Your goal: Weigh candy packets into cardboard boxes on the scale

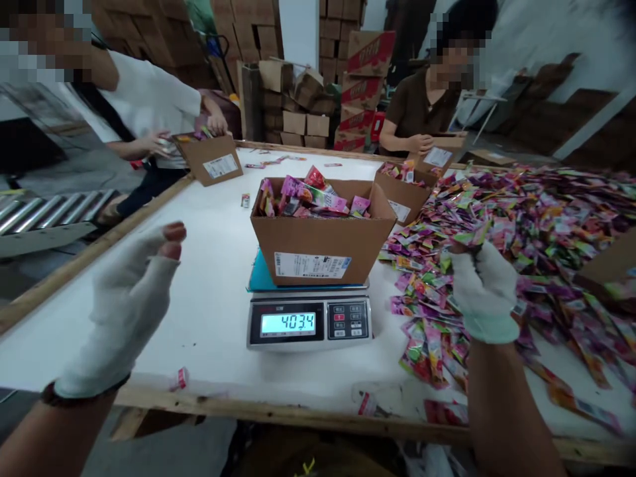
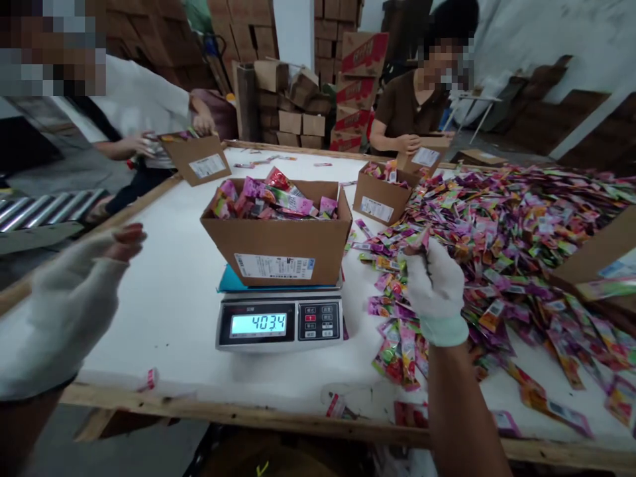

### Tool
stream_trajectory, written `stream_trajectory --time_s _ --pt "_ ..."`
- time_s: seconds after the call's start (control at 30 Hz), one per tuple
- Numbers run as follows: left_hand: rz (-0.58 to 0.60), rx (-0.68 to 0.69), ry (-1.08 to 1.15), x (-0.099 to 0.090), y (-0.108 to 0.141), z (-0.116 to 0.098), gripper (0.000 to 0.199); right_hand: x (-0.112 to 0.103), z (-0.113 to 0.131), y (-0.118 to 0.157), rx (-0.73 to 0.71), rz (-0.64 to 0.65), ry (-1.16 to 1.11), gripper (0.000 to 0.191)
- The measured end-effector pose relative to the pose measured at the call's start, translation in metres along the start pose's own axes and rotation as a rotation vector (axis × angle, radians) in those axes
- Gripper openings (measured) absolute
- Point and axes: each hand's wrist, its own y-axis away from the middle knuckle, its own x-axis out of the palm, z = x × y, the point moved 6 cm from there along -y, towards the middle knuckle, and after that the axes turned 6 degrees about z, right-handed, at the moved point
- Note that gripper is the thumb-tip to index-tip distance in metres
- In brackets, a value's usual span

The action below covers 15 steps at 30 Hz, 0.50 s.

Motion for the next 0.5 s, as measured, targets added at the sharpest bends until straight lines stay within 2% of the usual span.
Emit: stream_trajectory --time_s 0.07,0.13,0.17,0.23,0.3,0.4,0.43,0.5 --pt "0.005 0.225 -0.015 0.004 -0.008 -0.065 0.063 -0.001 -0.005 0.004 0.004 0.014 0.005 0.024" --pt "0.038 0.412 -0.061 0.012 -0.013 -0.118 0.056 -0.003 -0.002 0.006 -0.014 0.027 0.000 0.020" --pt "0.052 0.465 -0.084 0.017 -0.015 -0.137 0.057 -0.004 0.000 0.007 -0.029 0.034 -0.008 0.018" --pt "0.086 0.485 -0.144 0.028 -0.020 -0.165 0.066 -0.007 0.006 0.008 -0.054 0.035 -0.020 0.017" --pt "0.181 0.471 -0.225 0.047 -0.026 -0.182 0.077 -0.009 0.008 0.008 -0.051 0.051 -0.020 0.019" --pt "0.442 0.518 -0.425 0.094 -0.028 -0.194 0.079 -0.007 -0.002 0.001 -0.022 0.144 0.061 0.023" --pt "0.522 0.522 -0.524 0.111 -0.028 -0.191 0.073 -0.004 -0.009 -0.003 -0.016 0.215 0.124 0.023" --pt "0.648 0.500 -0.705 0.138 -0.032 -0.170 0.059 0.008 -0.027 -0.013 0.006 0.392 0.287 0.027"
